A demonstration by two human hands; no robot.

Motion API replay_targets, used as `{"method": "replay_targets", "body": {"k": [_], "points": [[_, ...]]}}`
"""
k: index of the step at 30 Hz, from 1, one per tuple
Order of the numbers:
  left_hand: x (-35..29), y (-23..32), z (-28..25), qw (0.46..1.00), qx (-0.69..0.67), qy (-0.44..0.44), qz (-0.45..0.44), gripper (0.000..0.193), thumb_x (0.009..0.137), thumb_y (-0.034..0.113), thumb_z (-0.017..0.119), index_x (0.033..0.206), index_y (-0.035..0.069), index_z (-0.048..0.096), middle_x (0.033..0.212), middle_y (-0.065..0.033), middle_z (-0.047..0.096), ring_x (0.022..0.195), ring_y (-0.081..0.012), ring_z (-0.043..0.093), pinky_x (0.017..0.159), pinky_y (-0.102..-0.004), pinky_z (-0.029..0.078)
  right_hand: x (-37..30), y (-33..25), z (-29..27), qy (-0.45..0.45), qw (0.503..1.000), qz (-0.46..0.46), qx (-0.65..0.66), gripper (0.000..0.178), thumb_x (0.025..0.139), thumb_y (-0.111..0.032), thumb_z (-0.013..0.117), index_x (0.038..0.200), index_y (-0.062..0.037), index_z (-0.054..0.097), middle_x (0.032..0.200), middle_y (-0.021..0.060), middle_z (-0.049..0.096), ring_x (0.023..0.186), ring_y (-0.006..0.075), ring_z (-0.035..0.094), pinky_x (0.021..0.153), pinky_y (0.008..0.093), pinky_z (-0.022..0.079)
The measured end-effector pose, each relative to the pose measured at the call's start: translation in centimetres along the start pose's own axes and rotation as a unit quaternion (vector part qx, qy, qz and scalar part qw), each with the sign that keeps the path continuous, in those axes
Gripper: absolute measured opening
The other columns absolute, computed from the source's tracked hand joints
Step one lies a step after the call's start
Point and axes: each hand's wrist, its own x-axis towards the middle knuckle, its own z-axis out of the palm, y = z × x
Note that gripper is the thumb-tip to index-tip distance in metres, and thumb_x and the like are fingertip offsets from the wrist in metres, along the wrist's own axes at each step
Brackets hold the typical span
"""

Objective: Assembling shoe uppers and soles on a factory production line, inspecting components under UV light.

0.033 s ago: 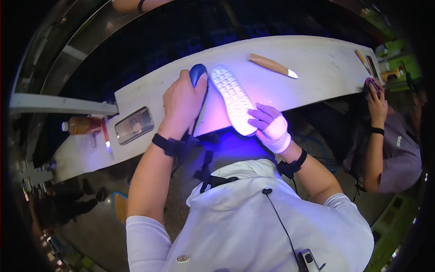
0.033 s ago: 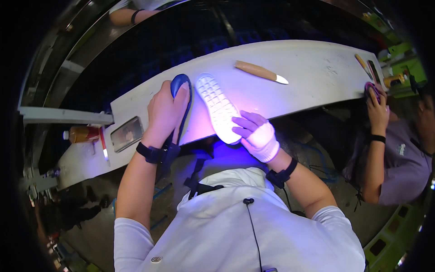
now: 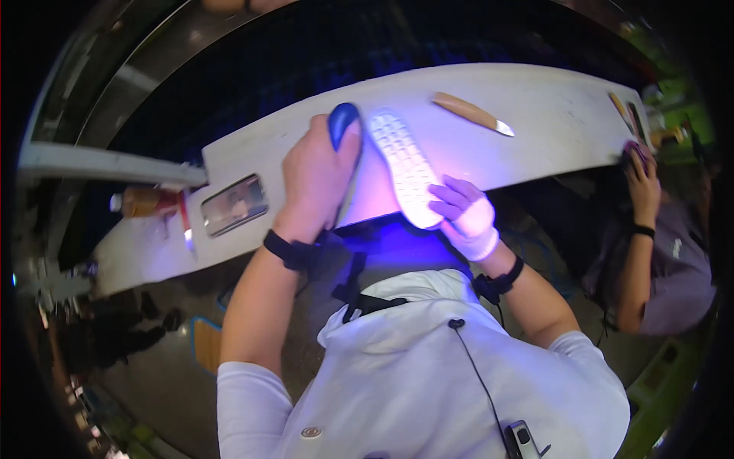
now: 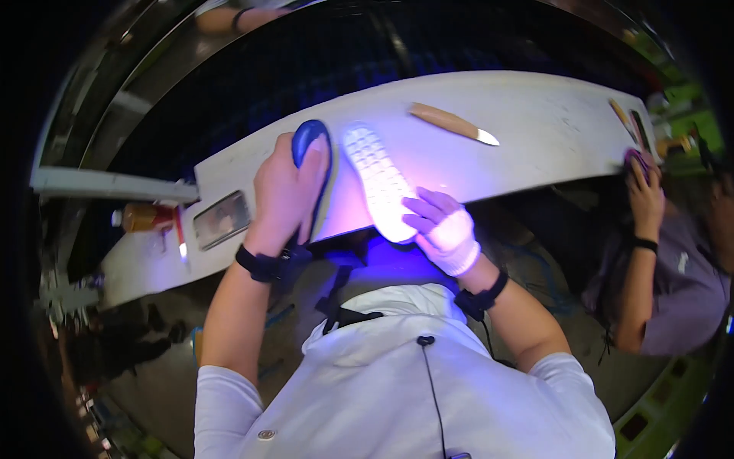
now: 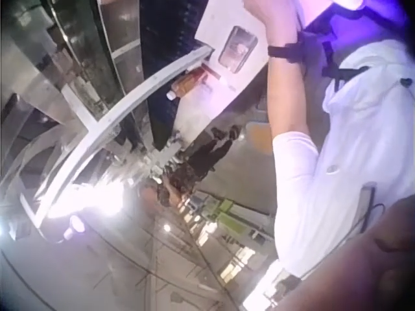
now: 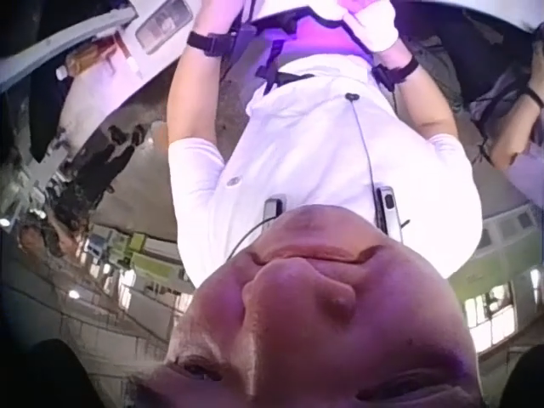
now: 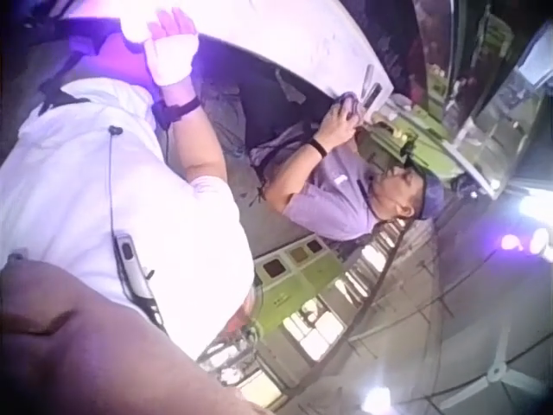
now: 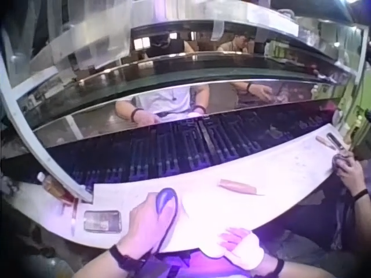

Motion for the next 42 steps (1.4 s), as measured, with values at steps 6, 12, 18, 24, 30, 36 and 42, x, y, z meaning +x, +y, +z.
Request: {"method": "replay_targets", "body": {"k": [6, 12, 18, 24, 30, 36, 42], "points": [[-7.9, -0.6, -0.6, 0.930, -0.326, 0.087, 0.148, 0.050, 0.098, 0.023, 0.076, 0.137, -0.002, 0.057, 0.130, -0.0234, 0.066, 0.120, -0.0429, 0.065, 0.109, -0.0489, 0.048, 0.7, -1.6, -1.9, 0.037, 0.997, 0.056, 0.029, 0.023, 0.086, -0.015, 0.079, 0.097, -0.0092, 0.061, 0.123, 0.0112, 0.078, 0.127, 0.0408, 0.067, 0.105, 0.0505, 0.053], [-9.3, -2.3, -0.8, 0.927, -0.306, 0.090, 0.197, 0.049, 0.107, 0.016, 0.063, 0.146, -0.006, 0.043, 0.142, -0.0230, 0.061, 0.132, -0.0299, 0.062, 0.124, -0.0457, 0.037, 6.1, -4.4, -8.5, 0.144, 0.913, 0.140, 0.357, 0.026, 0.095, -0.011, 0.075, 0.113, 0.0014, 0.061, 0.123, 0.0237, 0.075, 0.121, 0.0343, 0.070, 0.109, 0.0474, 0.052], [-9.0, -1.5, -0.6, 0.929, -0.281, 0.105, 0.218, 0.051, 0.107, 0.019, 0.067, 0.145, -0.004, 0.043, 0.140, -0.0235, 0.062, 0.131, -0.0309, 0.063, 0.127, -0.0502, 0.033, 8.4, -5.0, -6.5, 0.141, 0.833, 0.219, 0.489, 0.040, 0.105, -0.031, 0.072, 0.123, 0.0017, 0.057, 0.120, 0.0184, 0.072, 0.105, 0.0259, 0.073, 0.099, 0.0407, 0.057], [-9.4, -0.6, 0.9, 0.861, -0.405, 0.192, 0.240, 0.048, 0.097, 0.000, 0.075, 0.133, 0.004, 0.043, 0.138, -0.0258, 0.063, 0.131, -0.0349, 0.065, 0.116, -0.0480, 0.048, 8.0, -5.6, -7.0, 0.113, 0.797, 0.275, 0.526, 0.048, 0.099, -0.039, 0.080, 0.116, 0.0003, 0.058, 0.121, 0.0204, 0.072, 0.109, 0.0300, 0.072, 0.101, 0.0447, 0.056], [-10.0, -0.1, -1.6, 0.909, -0.283, 0.150, 0.267, 0.036, 0.091, -0.008, 0.078, 0.117, 0.002, 0.055, 0.136, -0.0298, 0.067, 0.122, -0.0397, 0.071, 0.100, -0.0437, 0.058, 10.4, -8.6, -6.0, 0.037, 0.781, 0.175, 0.598, 0.042, 0.082, -0.025, 0.092, 0.094, -0.0039, 0.059, 0.151, 0.0365, 0.054, 0.142, 0.0444, 0.055, 0.119, 0.0567, 0.042], [-11.8, 1.1, -3.0, 0.927, -0.301, 0.098, 0.200, 0.018, 0.097, -0.008, 0.065, 0.112, -0.001, 0.067, 0.141, -0.0284, 0.067, 0.127, -0.0398, 0.069, 0.105, -0.0439, 0.055, 10.1, -9.6, -3.9, 0.048, 0.741, 0.194, 0.641, 0.036, 0.086, -0.020, 0.089, 0.099, -0.0039, 0.059, 0.154, 0.0311, 0.054, 0.136, 0.0359, 0.060, 0.114, 0.0473, 0.049], [-14.1, 1.5, -1.1, 0.875, -0.461, 0.107, 0.104, 0.031, 0.107, 0.020, 0.068, 0.122, -0.001, 0.051, 0.149, -0.0375, 0.057, 0.143, -0.0413, 0.056, 0.118, -0.0460, 0.043, 10.6, -11.7, -3.5, 0.056, 0.775, 0.199, 0.598, 0.039, 0.093, -0.026, 0.086, 0.104, -0.0050, 0.055, 0.153, 0.0356, 0.053, 0.134, 0.0375, 0.062, 0.112, 0.0502, 0.051]]}}
